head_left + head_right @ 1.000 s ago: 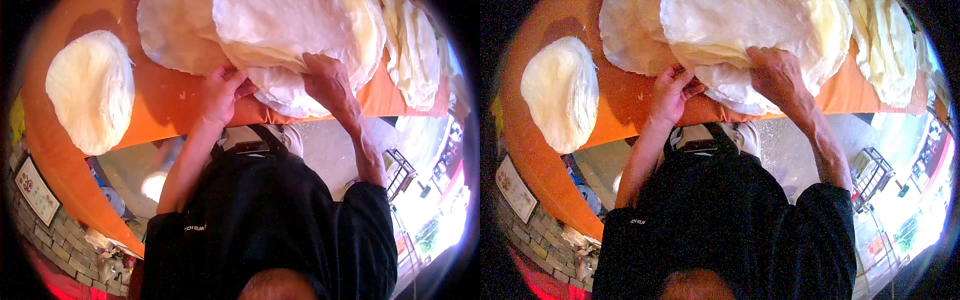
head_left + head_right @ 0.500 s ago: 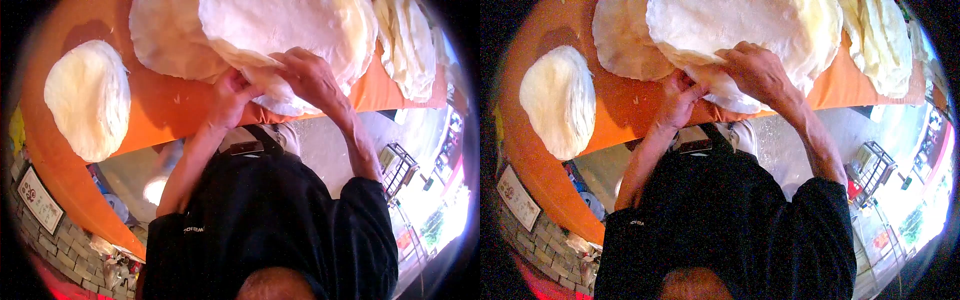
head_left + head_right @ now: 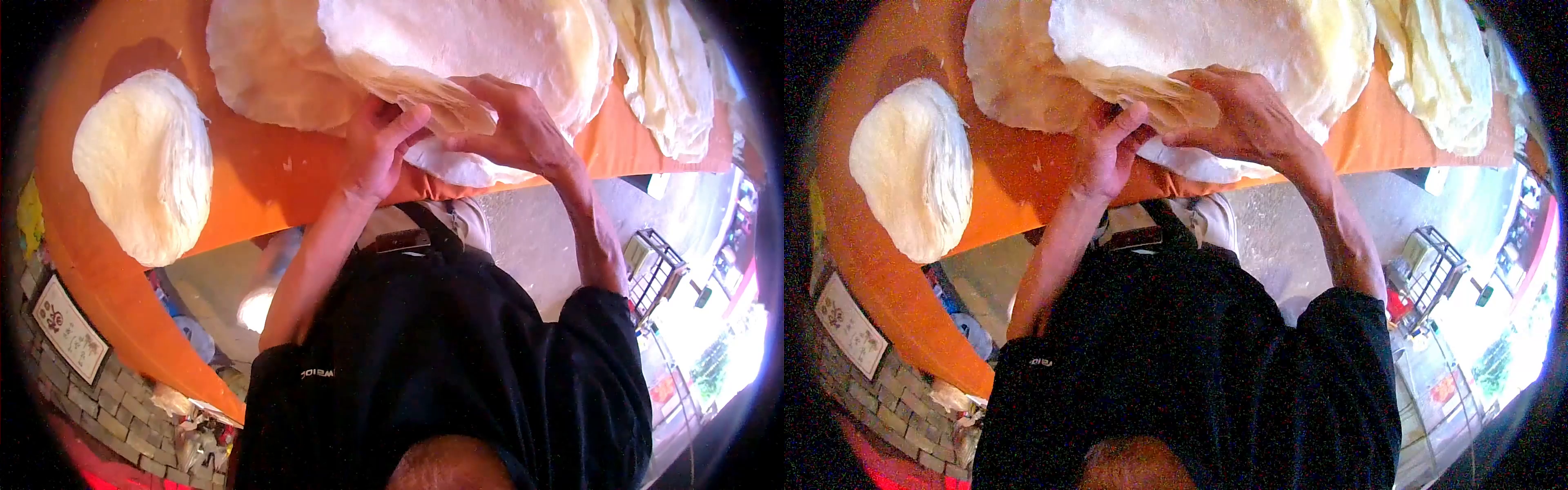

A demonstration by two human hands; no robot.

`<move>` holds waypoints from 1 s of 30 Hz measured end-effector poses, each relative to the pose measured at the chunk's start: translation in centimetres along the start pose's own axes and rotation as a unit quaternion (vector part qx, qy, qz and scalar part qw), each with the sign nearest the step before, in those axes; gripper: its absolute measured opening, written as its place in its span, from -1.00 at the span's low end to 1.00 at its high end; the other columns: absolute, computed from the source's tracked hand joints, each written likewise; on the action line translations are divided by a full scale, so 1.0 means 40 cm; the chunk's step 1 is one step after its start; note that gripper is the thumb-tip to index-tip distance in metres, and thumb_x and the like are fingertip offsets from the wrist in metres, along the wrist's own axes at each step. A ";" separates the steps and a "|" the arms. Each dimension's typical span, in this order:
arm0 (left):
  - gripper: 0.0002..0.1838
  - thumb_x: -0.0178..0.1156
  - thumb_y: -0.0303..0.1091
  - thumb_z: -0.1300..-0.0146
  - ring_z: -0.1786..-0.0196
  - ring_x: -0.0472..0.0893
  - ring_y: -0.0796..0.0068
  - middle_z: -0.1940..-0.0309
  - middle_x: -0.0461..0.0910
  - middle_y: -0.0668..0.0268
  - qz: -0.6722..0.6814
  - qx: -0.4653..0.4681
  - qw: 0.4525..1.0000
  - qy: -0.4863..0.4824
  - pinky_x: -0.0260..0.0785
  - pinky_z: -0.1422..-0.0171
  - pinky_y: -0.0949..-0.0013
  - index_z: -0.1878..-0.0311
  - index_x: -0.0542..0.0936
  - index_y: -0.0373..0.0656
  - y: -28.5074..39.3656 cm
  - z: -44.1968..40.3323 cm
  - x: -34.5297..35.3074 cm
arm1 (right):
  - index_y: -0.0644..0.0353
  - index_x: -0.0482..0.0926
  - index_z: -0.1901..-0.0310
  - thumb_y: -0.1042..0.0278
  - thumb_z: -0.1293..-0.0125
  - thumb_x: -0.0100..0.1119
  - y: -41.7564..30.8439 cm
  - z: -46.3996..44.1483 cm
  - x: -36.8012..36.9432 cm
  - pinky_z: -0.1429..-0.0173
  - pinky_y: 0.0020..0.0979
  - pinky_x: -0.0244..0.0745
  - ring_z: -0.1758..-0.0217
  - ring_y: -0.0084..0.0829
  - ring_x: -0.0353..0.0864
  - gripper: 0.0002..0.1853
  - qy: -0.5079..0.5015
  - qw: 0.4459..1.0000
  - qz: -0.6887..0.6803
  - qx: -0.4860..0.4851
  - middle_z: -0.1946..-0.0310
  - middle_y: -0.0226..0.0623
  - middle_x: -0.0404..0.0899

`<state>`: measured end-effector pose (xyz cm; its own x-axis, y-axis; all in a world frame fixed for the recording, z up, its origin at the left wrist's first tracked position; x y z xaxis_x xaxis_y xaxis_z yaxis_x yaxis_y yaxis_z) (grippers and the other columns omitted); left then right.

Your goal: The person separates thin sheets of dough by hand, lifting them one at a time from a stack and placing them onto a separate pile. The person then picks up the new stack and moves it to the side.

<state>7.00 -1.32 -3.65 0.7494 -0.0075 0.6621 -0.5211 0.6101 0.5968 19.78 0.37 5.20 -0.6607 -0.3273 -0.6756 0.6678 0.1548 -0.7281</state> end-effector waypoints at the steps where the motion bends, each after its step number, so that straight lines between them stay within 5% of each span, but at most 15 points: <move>1: -0.55 0.34 -0.36 -0.18 -0.02 0.57 0.40 0.02 0.56 0.34 -0.005 0.004 1.000 0.002 0.52 -0.10 0.31 -0.13 0.46 -0.11 0.003 -0.002 0.004 | 0.23 0.60 -0.02 0.21 -0.09 0.41 0.010 -0.001 -0.002 0.02 -0.29 0.51 0.11 -0.23 0.65 -0.54 0.008 1.000 -0.021 0.007 0.17 -0.09 0.66; 7: -0.57 0.31 -0.51 -0.13 0.09 0.60 0.46 0.09 0.56 0.28 -0.015 0.009 0.999 0.037 0.55 0.07 0.44 -0.08 0.45 -0.20 0.002 -0.013 -0.008 | 0.21 0.66 0.09 0.25 -0.15 0.36 0.060 0.000 -0.001 0.25 -0.30 0.52 0.34 -0.28 0.68 -0.68 0.021 0.995 -0.082 0.049 0.34 -0.01 0.67; 10: -0.57 0.27 -0.57 -0.10 0.12 0.60 0.47 0.13 0.57 0.29 -0.032 -0.001 0.996 0.081 0.53 0.12 0.46 -0.07 0.45 -0.20 -0.007 -0.011 -0.036 | 0.27 0.65 0.07 0.34 -0.22 0.30 0.085 0.002 0.026 0.16 -0.36 0.50 0.26 -0.39 0.63 -0.72 -0.033 0.993 -0.065 0.089 0.29 -0.11 0.68; 13: -0.57 0.24 -0.60 -0.08 0.15 0.60 0.48 0.15 0.57 0.31 -0.034 -0.003 0.993 0.115 0.51 0.17 0.47 -0.07 0.45 -0.20 -0.009 -0.011 -0.050 | 0.25 0.63 0.06 0.35 -0.20 0.30 0.088 -0.002 0.026 0.19 -0.33 0.51 0.26 -0.26 0.65 -0.72 -0.047 0.989 -0.082 0.110 0.30 -0.07 0.67; 16: -0.61 0.22 -0.49 -0.17 0.06 0.58 0.46 0.10 0.58 0.34 -0.046 -0.028 0.990 0.128 0.52 0.10 0.41 -0.09 0.46 -0.11 -0.036 -0.020 -0.086 | 0.22 0.61 0.05 0.35 -0.17 0.30 -0.013 0.000 0.022 0.21 -0.26 0.52 0.27 -0.07 0.65 -0.70 0.063 0.997 0.044 -0.015 0.33 -0.05 0.65; 19: -0.63 0.21 -0.40 -0.24 -0.01 0.56 0.45 0.05 0.57 0.35 -0.013 -0.040 0.989 0.145 0.52 0.03 0.37 -0.12 0.45 -0.06 -0.062 -0.022 -0.106 | 0.20 0.62 0.17 0.22 -0.08 0.33 -0.030 -0.011 0.034 0.22 -0.13 0.52 0.35 -0.02 0.63 -0.68 0.130 0.978 0.155 0.046 0.39 -0.09 0.63; 23: -0.64 0.23 -0.37 -0.25 0.00 0.56 0.46 0.05 0.57 0.36 -0.020 -0.022 0.994 0.107 0.50 -0.01 0.38 -0.12 0.46 -0.08 -0.059 -0.024 -0.088 | 0.23 0.62 0.30 0.31 -0.08 0.31 0.010 -0.039 0.049 0.30 -0.20 0.49 0.41 -0.08 0.60 -0.80 0.060 0.975 0.196 0.084 0.45 -0.12 0.60; 26: -0.61 0.25 -0.39 -0.24 0.00 0.56 0.45 0.04 0.57 0.35 -0.042 -0.069 0.995 0.061 0.50 -0.04 0.39 -0.13 0.45 -0.11 -0.064 -0.001 -0.083 | 0.23 0.61 0.35 0.36 -0.08 0.28 0.024 -0.031 -0.088 0.35 -0.26 0.47 0.47 -0.20 0.59 -0.86 0.033 0.969 0.242 0.040 0.49 -0.19 0.60; 30: -0.50 0.27 -0.46 -0.21 -0.10 0.52 0.37 -0.07 0.51 0.28 -0.023 -0.071 0.987 0.143 0.41 -0.25 0.28 -0.21 0.38 -0.16 -0.083 0.001 -0.146 | 0.20 0.61 0.36 0.36 -0.09 0.26 0.015 0.011 -0.468 0.34 -0.22 0.47 0.48 -0.16 0.59 -0.87 0.130 0.928 0.344 0.067 0.51 -0.19 0.60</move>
Point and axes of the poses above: each hand's wrist, its own z-axis away from the middle knuckle, its own x-axis out of the palm, y = z × x, the point moved 10 cm from there along -z, towards the middle knuckle
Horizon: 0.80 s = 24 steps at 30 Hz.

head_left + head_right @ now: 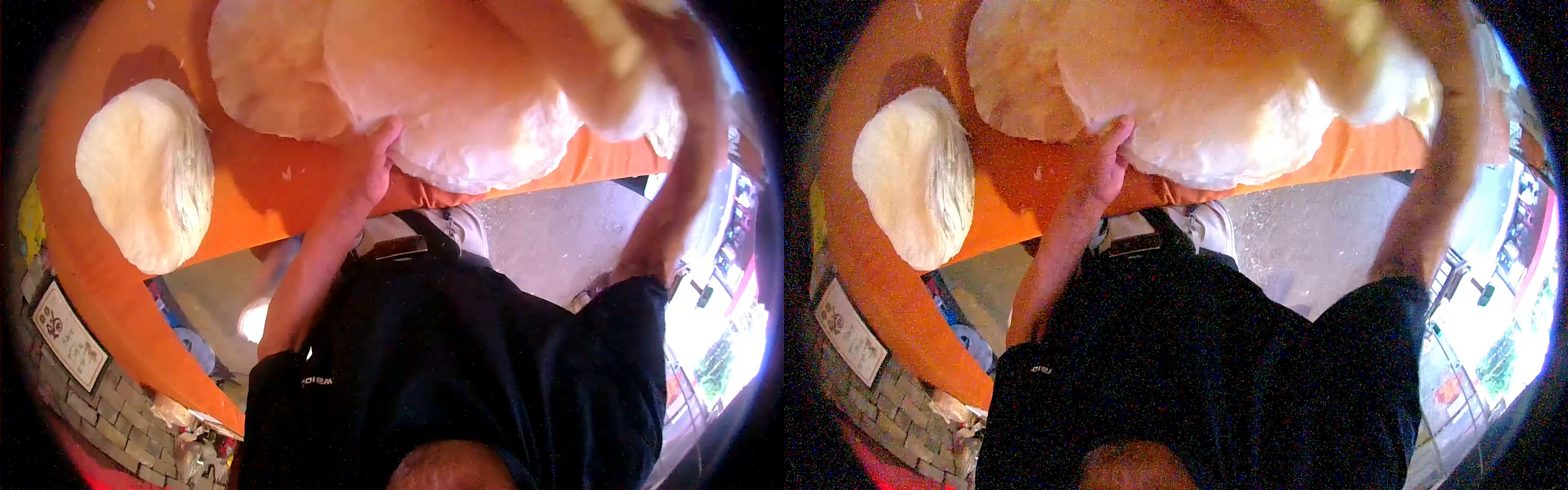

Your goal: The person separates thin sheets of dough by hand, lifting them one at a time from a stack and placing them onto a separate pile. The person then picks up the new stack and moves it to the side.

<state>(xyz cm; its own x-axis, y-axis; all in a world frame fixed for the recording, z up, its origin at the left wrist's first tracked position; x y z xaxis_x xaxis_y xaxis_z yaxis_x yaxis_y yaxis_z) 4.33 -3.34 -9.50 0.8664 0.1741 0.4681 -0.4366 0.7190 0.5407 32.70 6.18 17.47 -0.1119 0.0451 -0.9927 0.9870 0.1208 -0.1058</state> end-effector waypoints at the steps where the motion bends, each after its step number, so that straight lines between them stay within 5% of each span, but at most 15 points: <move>1: -0.49 0.27 -0.47 -0.20 -0.12 0.51 0.34 -0.08 0.50 0.27 0.011 0.015 1.000 -0.005 0.39 -0.26 0.26 -0.22 0.37 -0.17 0.003 -0.005 -0.005 | 0.20 0.61 0.36 0.36 -0.09 0.25 0.025 -0.003 -0.081 0.34 -0.21 0.48 0.48 -0.16 0.59 -0.88 0.031 0.999 0.021 -0.003 0.52 -0.18 0.60; 6: -0.46 0.25 -0.50 -0.20 -0.15 0.49 0.27 -0.13 0.47 0.24 0.016 0.037 0.999 0.003 0.39 -0.26 0.20 -0.26 0.34 -0.18 0.019 0.005 -0.016 | 0.17 0.62 0.36 0.35 -0.09 0.22 -0.051 0.018 -0.280 0.34 -0.15 0.49 0.49 -0.12 0.59 -0.89 0.144 0.983 0.085 -0.080 0.55 -0.18 0.59; 10: -0.48 0.25 -0.52 -0.19 -0.16 0.49 0.28 -0.12 0.49 0.23 0.058 0.027 0.995 -0.080 0.42 -0.24 0.21 -0.23 0.37 -0.17 0.057 0.057 0.039 | 0.14 0.62 0.37 0.35 -0.10 0.19 -0.162 0.047 -0.043 0.34 -0.11 0.50 0.50 -0.09 0.59 -0.90 0.145 0.978 -0.068 -0.135 0.57 -0.18 0.58; 11: -0.52 0.24 -0.53 -0.20 -0.12 0.52 0.32 -0.08 0.52 0.23 0.058 0.040 0.992 -0.101 0.46 -0.18 0.24 -0.20 0.39 -0.20 0.071 0.067 0.051 | 0.14 0.62 0.37 0.35 -0.10 0.18 -0.209 0.057 0.073 0.34 -0.10 0.50 0.50 -0.08 0.59 -0.90 0.134 0.970 -0.127 -0.160 0.58 -0.18 0.58; 12: -0.57 0.22 -0.54 -0.21 -0.08 0.55 0.35 -0.04 0.54 0.23 0.058 0.051 0.990 -0.121 0.50 -0.11 0.27 -0.16 0.42 -0.23 0.079 0.078 0.065 | 0.14 0.62 0.39 0.33 -0.07 0.17 -0.265 0.047 0.236 0.36 -0.11 0.51 0.47 -0.08 0.62 -0.89 -0.020 0.991 0.087 -0.102 0.57 -0.16 0.59; 15: -0.57 0.25 -0.54 -0.21 -0.09 0.55 0.42 -0.04 0.56 0.24 0.009 0.067 0.982 -0.174 0.46 -0.17 0.31 -0.16 0.44 -0.28 0.075 0.081 0.068 | 0.17 0.64 0.40 0.05 -0.21 0.17 -0.337 0.106 0.418 0.39 -0.09 0.54 0.46 -0.04 0.67 -0.68 -0.153 0.977 -0.133 -0.060 0.59 -0.05 0.61; 20: -0.53 0.29 -0.54 -0.17 -0.12 0.52 0.45 -0.07 0.55 0.26 -0.008 0.073 0.973 -0.221 0.36 -0.26 0.35 -0.16 0.45 -0.29 0.079 0.108 0.103 | 0.14 0.66 0.41 -0.06 -0.17 0.19 -0.333 0.100 0.295 0.38 -0.09 0.54 0.49 0.00 0.64 -0.62 -0.084 0.977 -0.196 -0.026 0.61 -0.07 0.58; 24: -0.55 0.30 -0.52 -0.17 -0.10 0.52 0.45 -0.06 0.55 0.27 -0.036 0.056 0.978 -0.198 0.38 -0.23 0.36 -0.15 0.46 -0.29 0.076 0.084 0.102 | 0.22 0.59 0.37 -0.17 -0.25 0.11 -0.348 0.128 0.359 0.29 -0.09 0.53 0.37 0.05 0.63 -0.50 -0.128 0.965 -0.228 -0.015 0.51 0.00 0.59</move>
Point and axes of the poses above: each hand's wrist, its own z-axis away from the middle knuckle, its own x-axis out of the palm, y = z × x, the point moved 10 cm from there along -z, towards the middle knuckle
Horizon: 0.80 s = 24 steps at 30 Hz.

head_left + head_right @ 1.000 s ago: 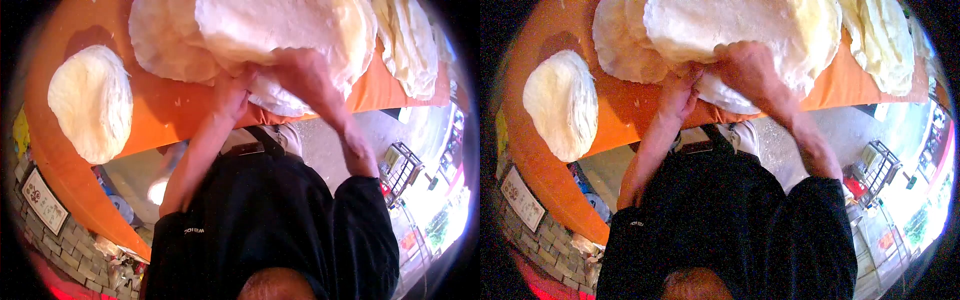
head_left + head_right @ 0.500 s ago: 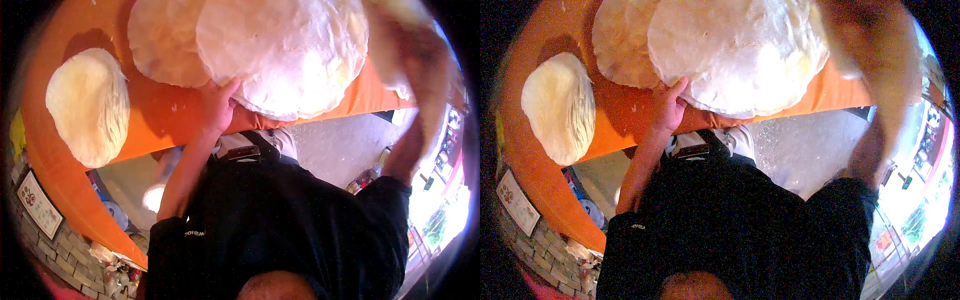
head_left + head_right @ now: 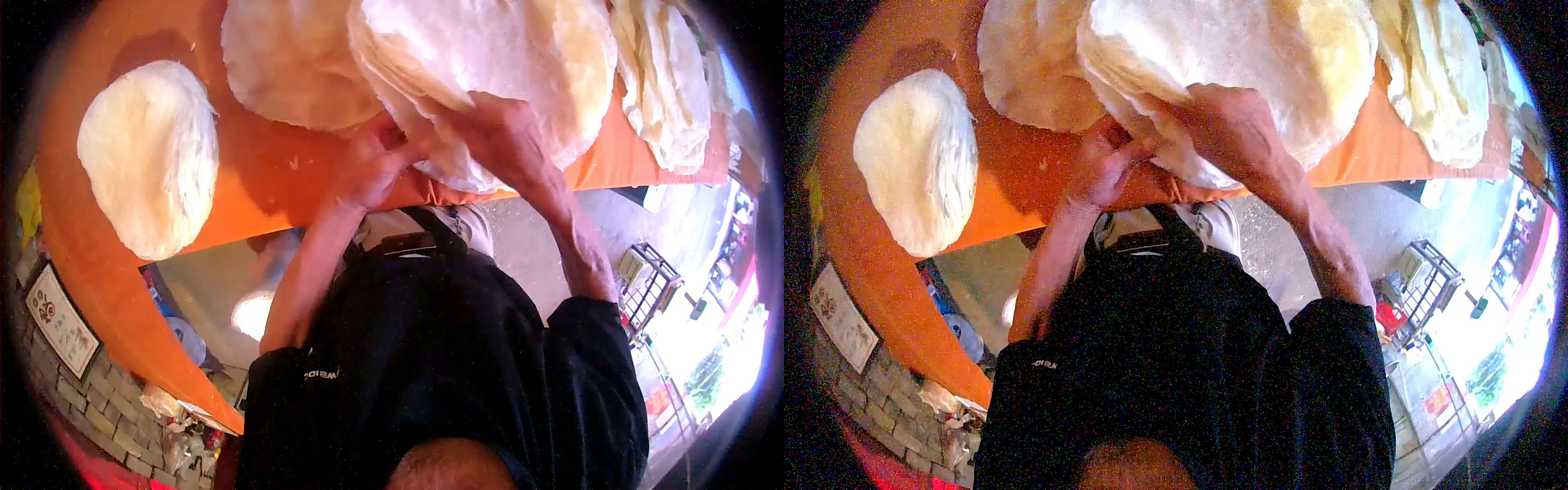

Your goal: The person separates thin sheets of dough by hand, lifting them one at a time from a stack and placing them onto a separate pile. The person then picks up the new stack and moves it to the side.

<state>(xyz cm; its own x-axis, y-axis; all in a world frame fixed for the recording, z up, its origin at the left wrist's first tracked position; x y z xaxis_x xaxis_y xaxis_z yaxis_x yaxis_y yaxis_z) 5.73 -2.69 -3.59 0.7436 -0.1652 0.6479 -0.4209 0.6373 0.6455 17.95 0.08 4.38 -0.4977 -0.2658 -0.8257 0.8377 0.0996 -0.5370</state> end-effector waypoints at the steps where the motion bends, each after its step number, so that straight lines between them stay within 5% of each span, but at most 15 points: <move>1: -0.55 0.30 -0.51 -0.17 -0.09 0.53 0.46 -0.05 0.55 0.27 -0.012 0.000 1.000 0.010 0.39 -0.22 0.36 -0.14 0.46 -0.29 0.007 -0.001 0.000 | 0.22 0.58 0.36 -0.18 -0.23 0.12 -0.002 -0.004 -0.005 0.29 -0.09 0.53 0.38 0.05 0.63 -0.50 0.004 1.000 -0.013 0.010 0.52 0.01 0.59; 3: -0.56 0.30 -0.49 -0.18 -0.07 0.53 0.46 -0.02 0.56 0.28 -0.035 -0.010 0.999 0.024 0.40 -0.19 0.36 -0.13 0.47 -0.29 0.015 -0.005 0.019 | 0.22 0.57 0.36 -0.19 -0.21 0.15 -0.004 -0.002 -0.037 0.30 -0.08 0.53 0.39 0.06 0.63 -0.49 0.012 0.998 -0.039 0.042 0.53 0.02 0.58; 4: -0.60 0.30 -0.48 -0.17 -0.02 0.55 0.49 0.04 0.59 0.29 -0.016 0.023 0.999 0.018 0.42 -0.13 0.40 -0.09 0.50 -0.30 0.020 -0.011 0.031 | 0.31 0.55 0.33 0.10 -0.17 0.30 -0.044 -0.002 -0.056 0.38 -0.14 0.42 0.48 0.05 0.53 -0.64 0.041 0.999 -0.020 -0.021 0.58 0.01 0.53; 7: -0.63 0.30 -0.50 -0.12 0.04 0.56 0.54 0.10 0.61 0.33 -0.111 0.033 0.992 0.045 0.43 -0.07 0.44 -0.03 0.54 -0.30 0.019 -0.024 0.012 | 0.21 0.55 0.27 -0.20 -0.17 0.19 -0.021 -0.010 -0.029 0.32 -0.06 0.51 0.41 0.12 0.61 -0.48 0.056 0.997 0.021 0.044 0.55 0.09 0.57; 11: -0.62 0.24 -0.57 -0.11 0.08 0.57 0.48 0.10 0.59 0.34 -0.099 0.005 0.994 0.052 0.46 -0.06 0.37 -0.05 0.51 -0.23 -0.025 0.001 -0.061 | 0.21 0.66 0.32 0.03 -0.19 0.23 0.093 -0.026 -0.070 0.26 -0.18 0.57 0.39 -0.06 0.67 -0.65 -0.049 0.991 0.061 0.105 0.44 -0.03 0.65; 12: -0.63 0.24 -0.56 -0.11 0.09 0.58 0.47 0.12 0.59 0.34 -0.099 -0.007 0.993 0.063 0.46 -0.05 0.36 -0.03 0.51 -0.23 -0.034 0.011 -0.090 | 0.22 0.68 0.32 0.13 -0.22 0.22 0.115 -0.032 -0.137 0.21 -0.22 0.58 0.37 -0.14 0.68 -0.71 -0.003 0.998 0.012 0.055 0.42 -0.07 0.67; 14: -0.66 0.23 -0.55 -0.10 0.11 0.58 0.45 0.15 0.60 0.34 -0.097 -0.031 0.991 0.087 0.46 -0.04 0.32 0.00 0.52 -0.21 -0.049 0.035 -0.134 | 0.24 0.68 0.26 0.21 -0.27 0.19 0.267 0.001 -0.339 0.14 -0.35 0.52 0.30 -0.37 0.62 -0.75 0.064 0.986 0.065 0.138 0.37 -0.24 0.67; 15: -0.67 0.22 -0.55 -0.11 0.11 0.58 0.45 0.15 0.59 0.34 -0.110 -0.042 0.988 0.099 0.46 -0.03 0.32 0.01 0.52 -0.21 -0.055 0.039 -0.139 | 0.26 0.67 0.20 0.19 -0.31 0.18 0.344 0.029 -0.471 0.12 -0.45 0.45 0.27 -0.52 0.55 -0.72 0.083 0.946 0.165 0.267 0.35 -0.37 0.65; 17: -0.69 0.21 -0.54 -0.11 0.11 0.57 0.43 0.15 0.59 0.32 -0.138 -0.056 0.982 0.119 0.46 -0.02 0.30 0.03 0.51 -0.21 -0.057 0.031 -0.145 | 0.25 0.63 -0.03 0.11 -0.30 0.19 0.220 0.053 -0.659 0.02 -0.51 0.41 0.16 -0.54 0.55 -0.59 0.191 0.965 0.091 0.158 0.14 -0.34 0.65; 21: -0.68 0.18 -0.54 -0.13 0.06 0.57 0.41 0.12 0.58 0.29 -0.068 -0.051 0.980 0.179 0.44 -0.04 0.31 0.00 0.50 -0.25 -0.070 0.045 -0.169 | 0.48 0.65 0.35 0.37 -0.19 0.29 -0.116 0.077 -0.754 0.49 -0.44 0.46 0.58 -0.44 0.54 -0.75 0.276 0.911 0.282 -0.121 0.49 -0.16 0.67; 23: -0.64 0.17 -0.54 -0.13 0.03 0.56 0.39 0.08 0.57 0.27 -0.098 -0.065 0.976 0.184 0.43 -0.09 0.30 -0.04 0.48 -0.26 -0.076 0.057 -0.188 | 0.42 0.65 0.40 0.33 -0.15 0.27 -0.067 0.008 -0.654 0.44 -0.37 0.47 0.55 -0.33 0.59 -0.75 0.142 0.968 0.125 -0.166 0.49 -0.13 0.67; 24: -0.62 0.17 -0.55 -0.13 0.01 0.56 0.38 0.07 0.57 0.26 -0.127 -0.049 0.974 0.179 0.43 -0.12 0.29 -0.06 0.47 -0.27 -0.066 0.059 -0.184 | 0.36 0.65 0.33 0.36 -0.20 0.19 -0.026 -0.003 -0.595 0.35 -0.37 0.48 0.46 -0.35 0.60 -0.80 0.090 0.984 0.148 -0.031 0.43 -0.19 0.67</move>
Point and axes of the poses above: each hand's wrist, its own z-axis away from the middle knuckle, its own x-axis out of the palm, y = z × x, the point moved 10 cm from there along -z, towards the middle knuckle
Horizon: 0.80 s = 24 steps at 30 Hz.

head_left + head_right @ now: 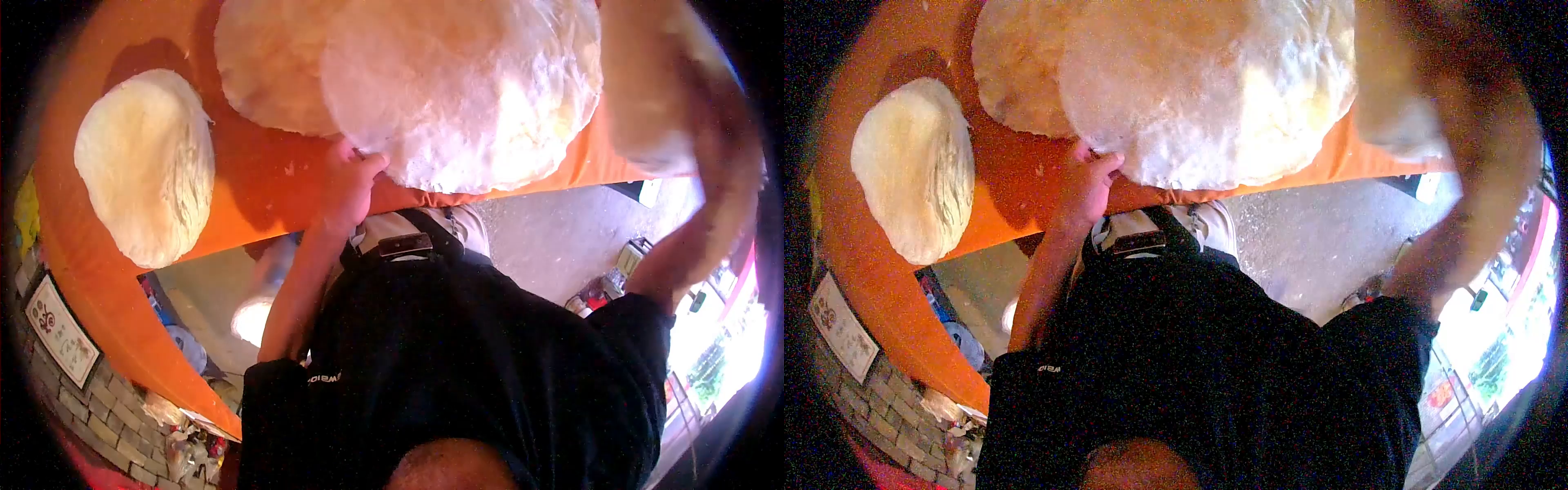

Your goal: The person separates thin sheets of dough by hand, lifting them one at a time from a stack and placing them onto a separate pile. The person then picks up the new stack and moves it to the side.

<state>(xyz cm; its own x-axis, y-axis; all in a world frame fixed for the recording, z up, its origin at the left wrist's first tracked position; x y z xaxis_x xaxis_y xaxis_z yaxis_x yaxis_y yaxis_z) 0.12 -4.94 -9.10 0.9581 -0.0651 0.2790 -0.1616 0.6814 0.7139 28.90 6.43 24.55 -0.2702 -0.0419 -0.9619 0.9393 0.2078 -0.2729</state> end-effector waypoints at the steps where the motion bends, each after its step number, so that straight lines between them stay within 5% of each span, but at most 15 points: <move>1: -0.60 0.18 -0.55 -0.13 0.00 0.56 0.37 0.05 0.57 0.25 -0.027 0.024 0.999 0.001 0.42 -0.14 0.28 -0.08 0.46 -0.27 0.012 0.004 0.000 | 0.29 0.65 0.26 0.39 -0.25 0.12 -0.071 0.015 0.101 0.26 -0.38 0.48 0.37 -0.37 0.60 -0.82 -0.072 0.990 0.030 0.121 0.37 -0.26 0.67; 3: -0.56 0.18 -0.56 -0.11 -0.03 0.55 0.36 0.03 0.56 0.24 -0.038 0.055 0.998 -0.006 0.40 -0.18 0.28 -0.11 0.45 -0.27 0.032 0.034 0.013 | 0.22 0.59 0.35 0.55 -0.16 0.09 -0.165 0.064 0.264 0.33 -0.30 0.47 0.43 -0.21 0.56 -0.91 0.014 0.999 0.034 -0.036 0.45 -0.16 0.61; 4: -0.55 0.19 -0.57 -0.10 -0.03 0.55 0.35 0.02 0.56 0.24 -0.021 0.069 0.997 -0.013 0.40 -0.19 0.27 -0.12 0.44 -0.27 0.052 0.050 0.029 | 0.17 0.54 0.38 0.34 -0.17 0.08 -0.194 0.058 0.393 0.35 -0.23 0.55 0.39 -0.06 0.66 -0.89 -0.086 0.995 0.036 -0.032 0.54 -0.12 0.61; 6: -0.53 0.18 -0.60 -0.10 -0.05 0.54 0.36 0.00 0.55 0.24 -0.057 0.132 0.990 0.003 0.37 -0.22 0.29 -0.14 0.43 -0.26 0.080 0.068 0.045 | 0.19 0.57 0.39 0.33 -0.15 0.10 -0.219 0.079 0.590 0.36 -0.12 0.54 0.44 -0.02 0.66 -0.86 -0.131 0.988 -0.060 -0.053 0.57 -0.03 0.59; 9: -0.60 0.08 -0.56 -0.15 0.06 0.52 0.47 0.13 0.54 0.26 -0.097 0.172 0.980 0.002 0.41 -0.02 0.40 -0.10 0.41 -0.33 0.100 0.092 0.062 | 0.20 0.59 0.41 0.25 -0.17 0.12 -0.268 0.083 0.621 0.36 -0.05 0.53 0.44 0.04 0.64 -0.81 -0.158 0.985 -0.048 -0.045 0.55 0.03 0.59; 13: -0.52 0.05 -0.57 -0.18 0.00 0.53 0.39 0.05 0.52 0.21 -0.189 0.129 0.973 -0.002 0.41 -0.06 0.37 -0.21 0.32 -0.31 0.089 0.095 0.061 | 0.29 0.57 0.39 0.06 -0.21 0.15 -0.299 0.098 0.604 0.34 -0.03 0.52 0.43 0.07 0.63 -0.63 -0.154 0.981 -0.114 -0.004 0.54 0.05 0.59; 14: -0.53 0.07 -0.53 -0.21 0.05 0.57 0.33 0.10 0.56 0.16 -0.130 0.250 0.959 0.001 0.42 -0.04 0.33 -0.21 0.32 -0.29 0.143 0.111 0.081 | 0.35 0.54 0.37 -0.15 -0.24 0.12 -0.308 0.097 0.626 0.35 -0.01 0.50 0.44 0.09 0.63 -0.45 -0.170 0.975 -0.140 -0.008 0.54 0.10 0.58; 18: -0.67 0.08 -0.52 -0.21 0.14 0.60 0.18 0.19 0.58 0.06 -0.239 0.184 0.952 -0.039 0.46 0.10 0.18 -0.06 0.38 -0.31 0.098 0.112 0.099 | 0.46 0.52 0.27 -0.46 -0.13 0.09 -0.298 0.061 0.567 0.25 0.00 0.53 0.35 0.17 0.63 -0.16 -0.179 0.960 -0.215 0.017 0.51 0.23 0.56; 21: -0.71 0.06 -0.47 -0.21 0.19 0.60 0.04 0.21 0.58 0.00 -0.394 0.340 0.854 -0.013 0.44 0.18 0.06 0.00 0.38 -0.31 0.169 0.171 0.171 | 0.38 0.52 0.17 -0.28 -0.16 0.17 -0.341 0.007 0.590 0.21 -0.03 0.45 0.30 0.20 0.57 -0.32 -0.190 0.970 -0.151 0.011 0.44 0.20 0.56; 23: -0.69 0.04 -0.40 -0.23 0.24 0.55 -0.16 0.28 0.55 -0.09 -0.490 0.366 0.790 -0.036 0.40 0.22 -0.04 -0.01 0.36 -0.32 0.171 0.185 0.202 | 0.37 0.56 0.29 -0.24 -0.12 0.22 -0.338 -0.005 0.599 0.21 -0.02 0.56 0.30 0.13 0.64 -0.37 -0.139 0.983 -0.118 -0.003 0.47 0.17 0.59; 24: -0.70 0.03 -0.40 -0.23 0.24 0.55 -0.17 0.28 0.55 -0.09 -0.420 0.325 0.845 -0.062 0.39 0.22 -0.05 -0.01 0.36 -0.31 0.177 0.172 0.203 | 0.34 0.57 0.30 -0.19 -0.10 0.25 -0.314 -0.011 0.623 0.21 -0.02 0.56 0.30 0.11 0.64 -0.42 -0.148 0.982 -0.119 0.004 0.46 0.14 0.60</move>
<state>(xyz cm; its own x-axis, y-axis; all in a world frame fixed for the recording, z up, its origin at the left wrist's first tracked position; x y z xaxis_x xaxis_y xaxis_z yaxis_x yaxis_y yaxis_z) 5.13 -5.67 2.64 0.7743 -0.4295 -0.4647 0.4287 -0.1842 0.8845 10.27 3.22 4.04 -0.4098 -0.3714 -0.8332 0.8592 0.1496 -0.4893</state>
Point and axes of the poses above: each hand's wrist, its own z-axis away from the middle knuckle, its own x-axis out of the palm, y = z × x, the point moved 10 cm from there along -z, towards the middle knuckle
